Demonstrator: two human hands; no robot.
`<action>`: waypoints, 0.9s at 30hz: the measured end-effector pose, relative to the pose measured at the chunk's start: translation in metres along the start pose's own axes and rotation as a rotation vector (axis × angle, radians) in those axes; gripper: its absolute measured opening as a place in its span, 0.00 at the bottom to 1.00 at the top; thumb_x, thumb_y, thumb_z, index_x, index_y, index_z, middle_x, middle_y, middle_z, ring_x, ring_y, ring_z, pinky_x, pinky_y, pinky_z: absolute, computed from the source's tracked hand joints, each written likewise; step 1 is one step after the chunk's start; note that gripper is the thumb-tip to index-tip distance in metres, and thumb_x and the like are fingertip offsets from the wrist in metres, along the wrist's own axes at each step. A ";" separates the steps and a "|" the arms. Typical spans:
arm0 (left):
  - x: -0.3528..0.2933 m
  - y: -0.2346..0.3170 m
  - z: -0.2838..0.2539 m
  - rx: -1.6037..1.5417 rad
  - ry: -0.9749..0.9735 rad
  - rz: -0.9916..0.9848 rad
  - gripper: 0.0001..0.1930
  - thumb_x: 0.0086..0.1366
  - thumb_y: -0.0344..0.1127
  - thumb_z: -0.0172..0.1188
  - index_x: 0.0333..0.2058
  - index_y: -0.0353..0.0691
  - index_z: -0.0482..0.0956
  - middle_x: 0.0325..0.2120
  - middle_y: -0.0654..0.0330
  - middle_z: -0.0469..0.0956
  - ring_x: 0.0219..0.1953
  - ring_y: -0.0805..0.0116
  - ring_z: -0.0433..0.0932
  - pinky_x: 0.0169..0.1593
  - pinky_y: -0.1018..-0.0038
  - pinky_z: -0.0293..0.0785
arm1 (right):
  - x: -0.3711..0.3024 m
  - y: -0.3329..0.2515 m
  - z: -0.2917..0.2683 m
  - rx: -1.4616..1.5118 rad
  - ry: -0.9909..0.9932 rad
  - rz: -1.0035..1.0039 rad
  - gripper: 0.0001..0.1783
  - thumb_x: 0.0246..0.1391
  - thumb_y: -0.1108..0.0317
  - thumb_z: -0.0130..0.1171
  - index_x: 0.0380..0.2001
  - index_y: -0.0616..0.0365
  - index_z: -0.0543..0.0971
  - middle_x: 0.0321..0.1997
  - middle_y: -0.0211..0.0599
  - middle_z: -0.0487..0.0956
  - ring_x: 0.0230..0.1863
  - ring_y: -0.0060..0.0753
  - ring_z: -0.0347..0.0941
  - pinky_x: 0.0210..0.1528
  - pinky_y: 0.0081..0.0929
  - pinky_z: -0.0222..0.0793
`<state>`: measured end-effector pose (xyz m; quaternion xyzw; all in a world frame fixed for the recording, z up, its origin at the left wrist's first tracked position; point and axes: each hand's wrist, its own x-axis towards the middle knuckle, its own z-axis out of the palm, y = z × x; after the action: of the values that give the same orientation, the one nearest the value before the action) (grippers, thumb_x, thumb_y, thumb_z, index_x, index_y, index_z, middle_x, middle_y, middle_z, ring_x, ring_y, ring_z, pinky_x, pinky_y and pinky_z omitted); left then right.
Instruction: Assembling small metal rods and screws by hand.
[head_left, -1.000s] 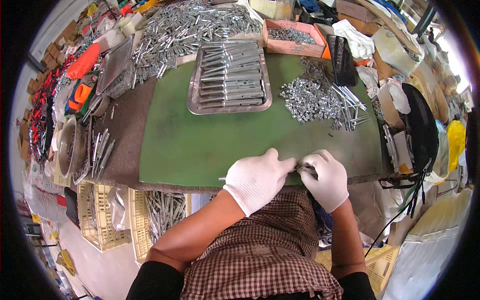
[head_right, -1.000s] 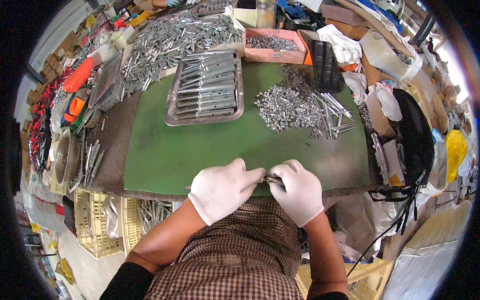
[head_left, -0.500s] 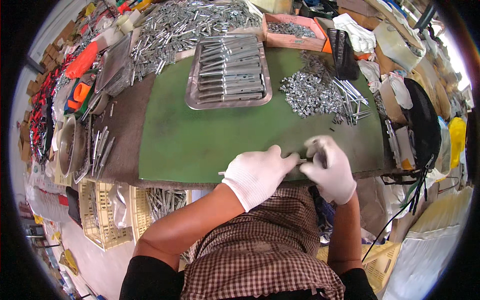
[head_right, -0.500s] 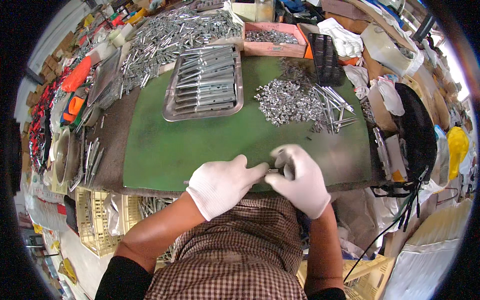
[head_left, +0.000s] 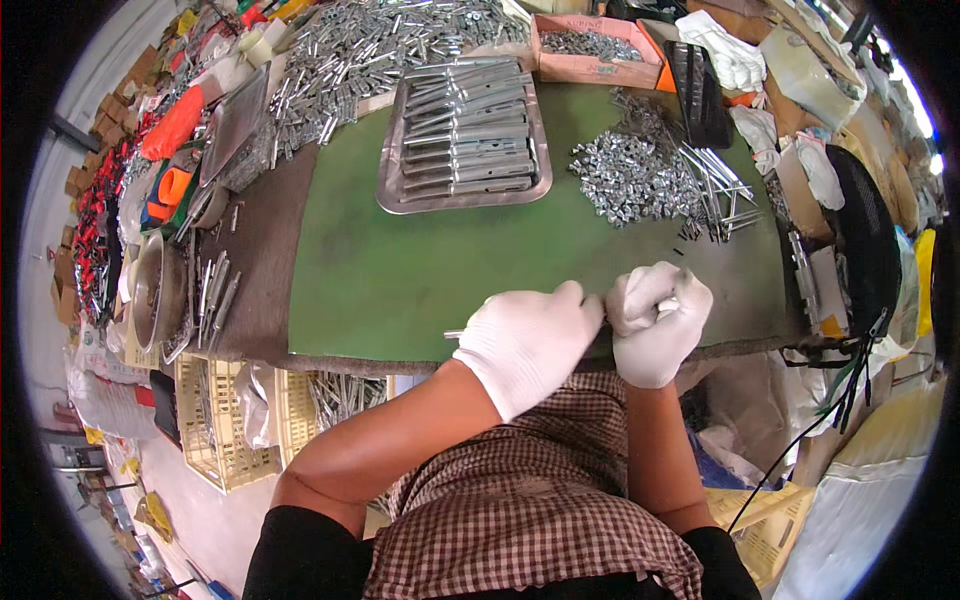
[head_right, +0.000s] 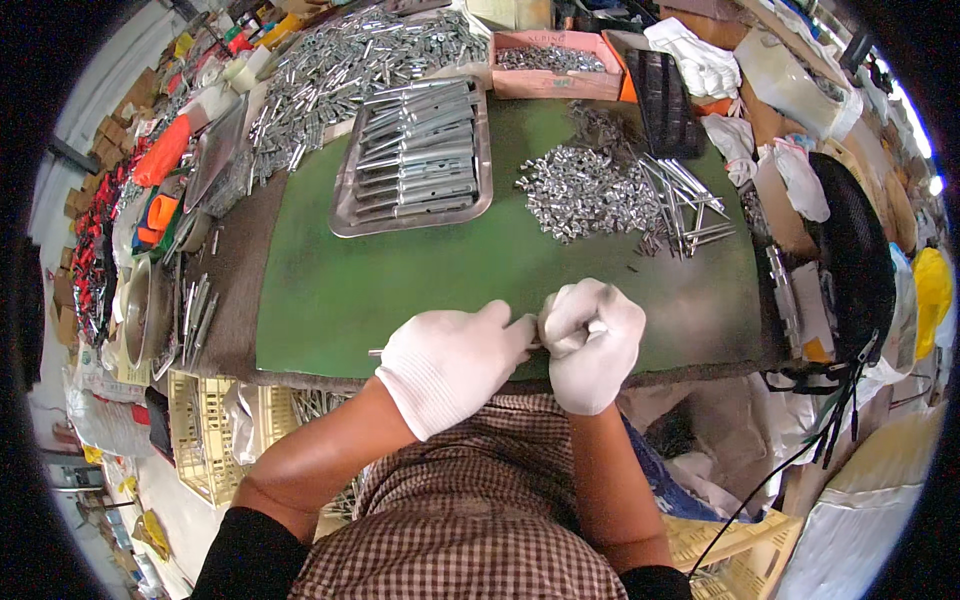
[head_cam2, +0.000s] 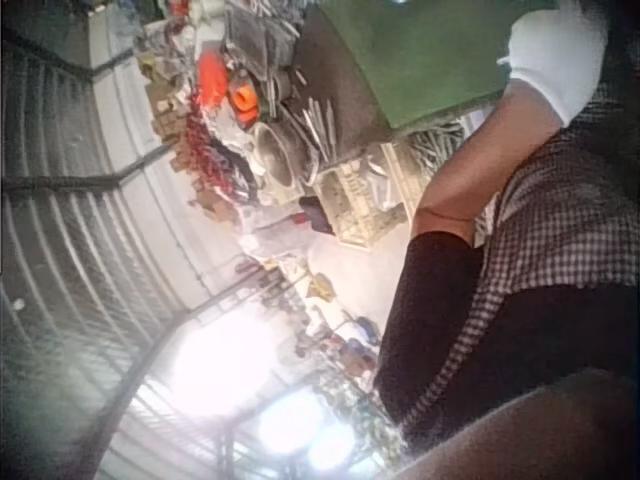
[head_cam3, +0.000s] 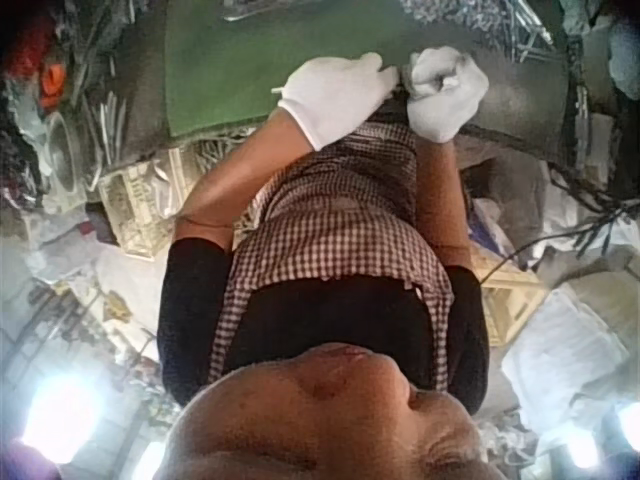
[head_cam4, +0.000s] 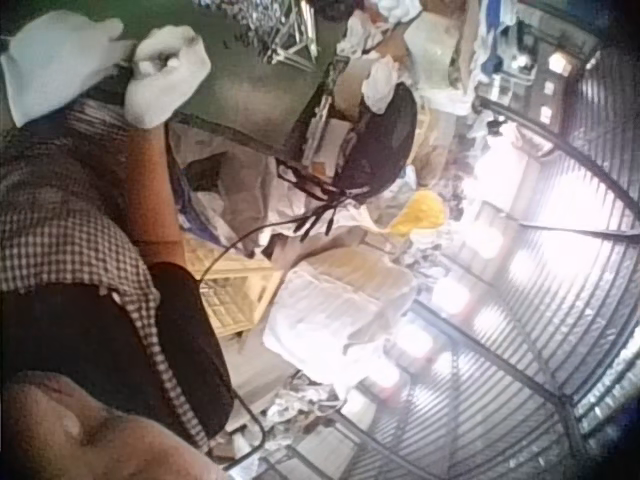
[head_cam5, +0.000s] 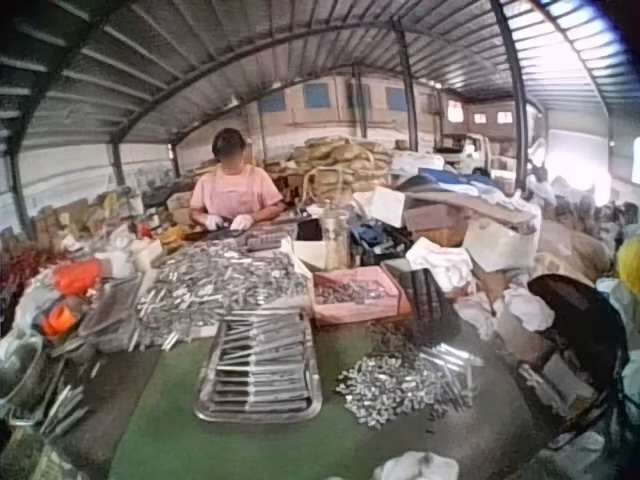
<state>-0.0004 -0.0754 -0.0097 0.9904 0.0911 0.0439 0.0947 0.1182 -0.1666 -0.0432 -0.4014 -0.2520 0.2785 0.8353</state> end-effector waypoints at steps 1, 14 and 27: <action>0.005 0.005 0.000 -0.002 -0.010 -0.003 0.10 0.60 0.36 0.54 0.41 0.48 0.76 0.24 0.57 0.71 0.19 0.60 0.78 0.21 0.65 0.75 | -0.002 0.000 -0.001 0.003 0.005 0.008 0.30 0.65 0.54 0.37 0.09 0.56 0.61 0.10 0.27 0.55 0.13 0.21 0.48 0.17 0.24 0.41; -0.134 -0.069 -0.025 0.020 0.491 -0.512 0.12 0.61 0.40 0.59 0.41 0.45 0.80 0.32 0.56 0.79 0.31 0.55 0.79 0.34 0.66 0.75 | 0.013 0.004 -0.039 0.057 -0.026 0.157 0.11 0.63 0.66 0.47 0.27 0.57 0.72 0.23 0.25 0.66 0.22 0.17 0.57 0.21 0.18 0.52; -0.367 -0.077 0.038 0.075 0.416 -1.292 0.13 0.63 0.35 0.55 0.43 0.37 0.81 0.39 0.49 0.81 0.39 0.56 0.81 0.44 0.67 0.76 | 0.004 0.000 0.010 -0.494 0.101 0.086 0.20 0.65 0.62 0.41 0.52 0.61 0.73 0.27 0.29 0.71 0.17 0.12 0.60 0.16 0.12 0.50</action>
<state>-0.3693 -0.0774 -0.0872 0.7108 0.6821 0.1648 0.0481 0.1144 -0.1588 -0.0367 -0.6173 -0.2530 0.2232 0.7107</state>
